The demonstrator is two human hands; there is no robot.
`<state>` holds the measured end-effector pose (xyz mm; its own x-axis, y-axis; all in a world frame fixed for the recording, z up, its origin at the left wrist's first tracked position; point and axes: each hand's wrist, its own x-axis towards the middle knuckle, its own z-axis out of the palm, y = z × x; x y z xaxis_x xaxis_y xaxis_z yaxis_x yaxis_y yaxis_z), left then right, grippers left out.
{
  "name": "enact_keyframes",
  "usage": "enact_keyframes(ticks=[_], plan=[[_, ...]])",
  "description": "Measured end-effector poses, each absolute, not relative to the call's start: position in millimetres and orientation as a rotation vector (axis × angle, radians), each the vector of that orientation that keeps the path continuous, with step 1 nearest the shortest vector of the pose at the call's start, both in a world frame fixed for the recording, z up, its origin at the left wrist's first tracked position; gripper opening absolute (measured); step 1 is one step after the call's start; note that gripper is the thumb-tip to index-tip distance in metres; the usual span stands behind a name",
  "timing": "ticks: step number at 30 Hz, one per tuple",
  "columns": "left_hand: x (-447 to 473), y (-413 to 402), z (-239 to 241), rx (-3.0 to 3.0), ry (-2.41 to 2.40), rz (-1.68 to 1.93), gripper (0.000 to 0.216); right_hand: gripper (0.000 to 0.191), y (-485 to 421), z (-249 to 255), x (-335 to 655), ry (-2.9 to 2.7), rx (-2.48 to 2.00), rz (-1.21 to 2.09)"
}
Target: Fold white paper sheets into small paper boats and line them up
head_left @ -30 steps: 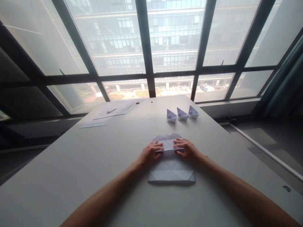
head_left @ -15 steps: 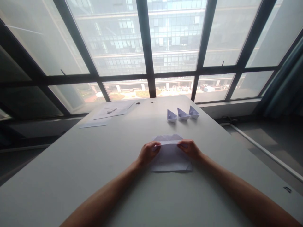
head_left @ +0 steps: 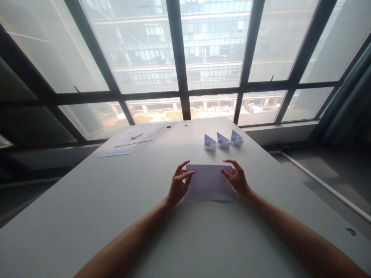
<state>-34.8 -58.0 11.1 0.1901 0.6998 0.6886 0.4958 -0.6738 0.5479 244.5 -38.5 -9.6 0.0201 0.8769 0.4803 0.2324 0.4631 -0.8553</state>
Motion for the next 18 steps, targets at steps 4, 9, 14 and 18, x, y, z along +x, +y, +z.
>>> enact_keyframes(ticks=[4,9,14,18], plan=[[-36.2,-57.6,12.7,2.126,1.191,1.575,0.018,0.038,-37.9,-12.3,244.8,-1.491,-0.955,0.710],[-38.6,-57.2,11.8,1.983,1.217,1.630,0.018,0.020,-38.4,-13.1,245.2,-1.563,-1.007,0.618],[-36.1,-59.9,13.5,2.073,1.202,1.577,0.017,0.023,-35.9,-12.2,245.4,-1.441,-0.968,0.653],[-34.3,-62.7,14.8,2.179,1.170,1.492,0.016,0.023,-30.2,-14.1,246.8,-1.323,-0.991,0.645]])
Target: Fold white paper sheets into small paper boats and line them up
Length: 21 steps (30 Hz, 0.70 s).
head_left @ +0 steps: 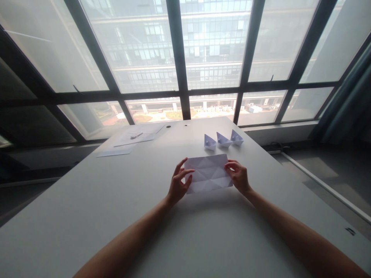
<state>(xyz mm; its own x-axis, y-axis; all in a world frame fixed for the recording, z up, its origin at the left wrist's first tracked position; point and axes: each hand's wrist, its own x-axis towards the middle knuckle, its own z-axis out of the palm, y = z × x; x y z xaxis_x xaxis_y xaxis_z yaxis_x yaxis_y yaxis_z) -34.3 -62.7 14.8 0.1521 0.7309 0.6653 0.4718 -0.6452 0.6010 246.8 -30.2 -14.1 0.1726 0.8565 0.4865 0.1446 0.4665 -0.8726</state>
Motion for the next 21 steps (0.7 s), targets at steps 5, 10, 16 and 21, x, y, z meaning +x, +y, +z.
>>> enact_keyframes(ticks=[5,10,16,21], plan=[[-34.0,-63.2,13.0,2.043,1.131,1.506,0.020,0.027,-24.4,-18.8,246.9,-1.235,-1.005,0.695],[-34.8,-57.9,8.4,1.856,1.156,1.495,0.017,0.029,-23.5,-23.3,245.9,-1.194,-1.095,0.770],[-37.7,-49.8,0.1,1.820,1.183,1.278,0.025,0.026,-26.1,-26.0,250.9,-1.177,-1.311,0.802],[-36.3,-55.4,0.1,2.118,1.300,1.302,0.024,0.024,-26.7,-25.5,249.3,-1.307,-1.344,0.657]])
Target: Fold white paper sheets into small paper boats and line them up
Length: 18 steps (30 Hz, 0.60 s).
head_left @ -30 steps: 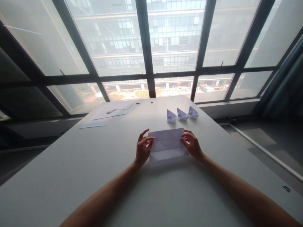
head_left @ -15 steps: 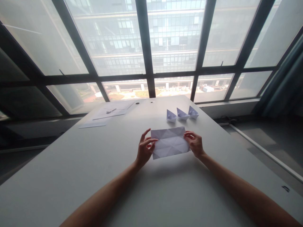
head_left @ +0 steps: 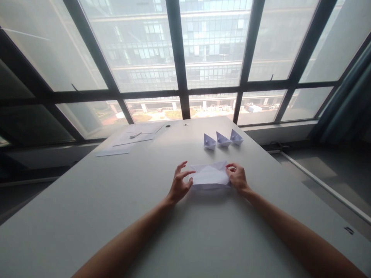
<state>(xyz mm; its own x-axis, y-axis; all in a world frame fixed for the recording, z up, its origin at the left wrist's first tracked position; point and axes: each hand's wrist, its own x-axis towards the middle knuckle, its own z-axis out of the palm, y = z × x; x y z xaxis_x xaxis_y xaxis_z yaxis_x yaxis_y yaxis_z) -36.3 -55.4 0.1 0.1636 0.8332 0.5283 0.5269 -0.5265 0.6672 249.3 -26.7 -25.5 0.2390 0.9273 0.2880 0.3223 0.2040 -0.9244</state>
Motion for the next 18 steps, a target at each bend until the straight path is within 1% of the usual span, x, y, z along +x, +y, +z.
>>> enact_keyframes(ticks=[3,6,8,10,11,13,15,18], plan=[[-36.4,-57.4,-0.6,2.350,1.178,1.160,0.025,0.018,-27.6,-26.1,245.3,-1.456,-1.328,0.524],[-37.6,-56.2,-4.4,2.568,0.997,0.814,0.024,0.016,-32.7,-24.7,241.3,-1.607,-1.348,0.417],[-37.9,-55.3,-6.5,2.649,0.969,0.663,0.026,0.025,-38.6,-21.4,239.3,-1.706,-1.380,0.266],[-37.5,-55.7,-6.3,2.679,0.986,0.620,0.029,0.034,-45.1,-16.6,237.8,-1.837,-1.372,0.099],[-36.9,-56.4,-5.2,2.688,1.000,0.618,0.029,0.035,-48.1,-14.2,237.1,-1.906,-1.349,0.053],[-35.5,-58.6,-1.7,2.699,1.036,0.629,0.027,0.031,-52.6,-10.3,235.3,-2.057,-1.268,0.047],[-34.1,-61.1,2.5,2.712,1.058,0.633,0.023,0.028,-55.0,-8.4,233.0,-2.205,-1.173,0.109],[-33.0,-64.2,7.0,2.734,1.062,0.619,0.020,0.028,-55.6,-8.2,229.6,-2.377,-1.053,0.204]])
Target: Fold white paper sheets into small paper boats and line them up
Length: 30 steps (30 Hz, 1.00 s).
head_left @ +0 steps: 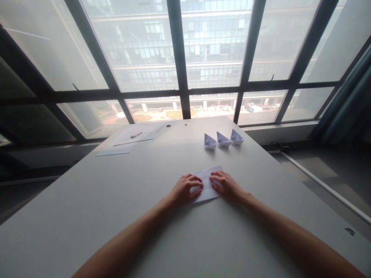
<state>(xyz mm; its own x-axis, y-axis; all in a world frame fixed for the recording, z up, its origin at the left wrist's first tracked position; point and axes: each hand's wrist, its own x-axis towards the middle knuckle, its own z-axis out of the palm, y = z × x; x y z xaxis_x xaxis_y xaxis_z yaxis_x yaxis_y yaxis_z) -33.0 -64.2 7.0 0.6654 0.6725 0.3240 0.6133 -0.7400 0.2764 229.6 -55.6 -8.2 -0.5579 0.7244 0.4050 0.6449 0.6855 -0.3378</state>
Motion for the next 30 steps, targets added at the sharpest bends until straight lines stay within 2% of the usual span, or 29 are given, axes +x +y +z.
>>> enact_keyframes(ticks=[7,11,18,23,30], plan=[[-34.1,-65.4,6.0,2.801,0.982,0.420,0.045,0.033,-56.1,-8.3,227.9,-2.464,-0.959,0.202],[-34.8,-62.8,3.1,2.791,0.960,0.323,0.054,0.043,-58.8,-8.8,225.4,-2.525,-0.921,0.272],[-34.5,-63.0,3.2,2.775,0.980,0.312,0.051,0.061,-58.7,-8.5,223.7,-2.610,-1.110,0.373],[-33.0,-63.5,4.5,2.773,1.042,0.257,0.060,0.074,-58.3,-9.7,223.5,-2.586,-1.272,0.359],[-33.1,-61.7,1.7,2.754,1.138,0.241,0.065,0.075,-59.7,-8.5,221.6,-2.566,-1.327,0.367]])
